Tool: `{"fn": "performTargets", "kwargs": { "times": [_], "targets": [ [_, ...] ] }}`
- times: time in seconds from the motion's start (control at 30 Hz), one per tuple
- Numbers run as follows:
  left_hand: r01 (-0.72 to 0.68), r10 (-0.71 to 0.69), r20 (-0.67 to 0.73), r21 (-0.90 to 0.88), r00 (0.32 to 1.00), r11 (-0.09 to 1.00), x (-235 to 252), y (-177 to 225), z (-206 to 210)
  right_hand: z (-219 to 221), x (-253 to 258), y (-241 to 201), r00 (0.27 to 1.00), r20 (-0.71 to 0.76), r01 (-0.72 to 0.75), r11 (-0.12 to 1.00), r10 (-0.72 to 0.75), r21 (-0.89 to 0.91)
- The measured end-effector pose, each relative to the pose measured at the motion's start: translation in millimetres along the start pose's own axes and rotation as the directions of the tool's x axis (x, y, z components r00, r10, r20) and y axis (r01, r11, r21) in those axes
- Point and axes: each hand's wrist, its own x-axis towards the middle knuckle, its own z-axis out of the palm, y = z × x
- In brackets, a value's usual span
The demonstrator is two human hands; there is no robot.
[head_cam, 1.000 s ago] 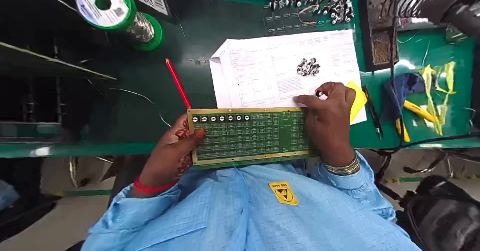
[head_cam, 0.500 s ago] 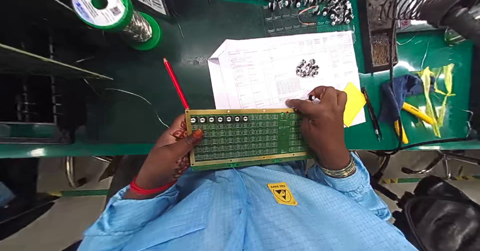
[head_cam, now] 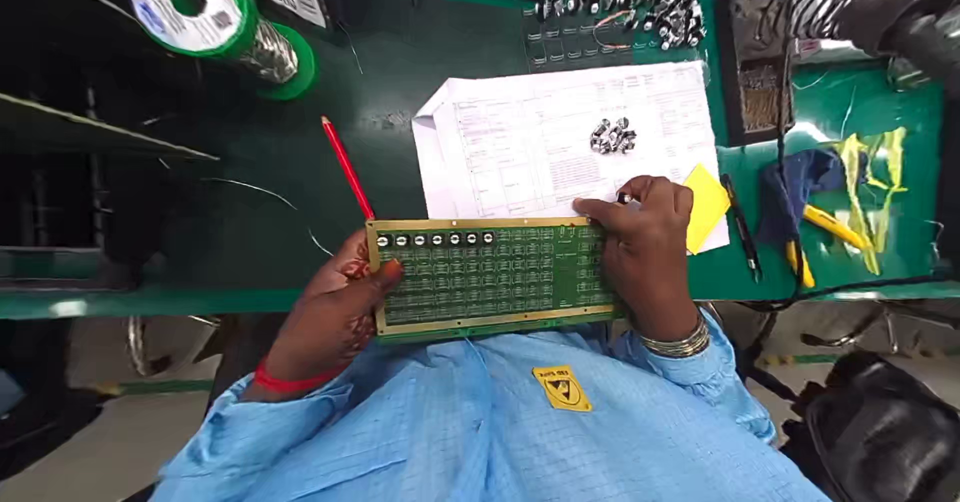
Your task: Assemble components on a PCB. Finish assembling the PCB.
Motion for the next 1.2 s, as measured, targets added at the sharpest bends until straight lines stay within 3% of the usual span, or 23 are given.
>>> {"fn": "performTargets", "kwargs": {
  "times": [0.73, 0.97, 1.2],
  "targets": [
    [-0.008, 0.016, 0.054, -0.149, 0.998, 0.989, 0, 0, -5, -5, 6, -2, 0.999, 0.051, -0.017, 0.999, 0.015, 0.029],
    [0.019, -0.019, -0.016, -0.007, 1.000, 1.000, -1, 3, -1, -4, 4, 0, 0.999, 0.053, -0.004, 0.998, 0.001, 0.057],
    [-0.026, 0.026, 0.007, 0.015, 1.000, 1.000, -1, -2, -6, -4, -13, 10, 0.984, -0.175, 0.033, 0.967, 0.013, 0.255]
  ]
}}
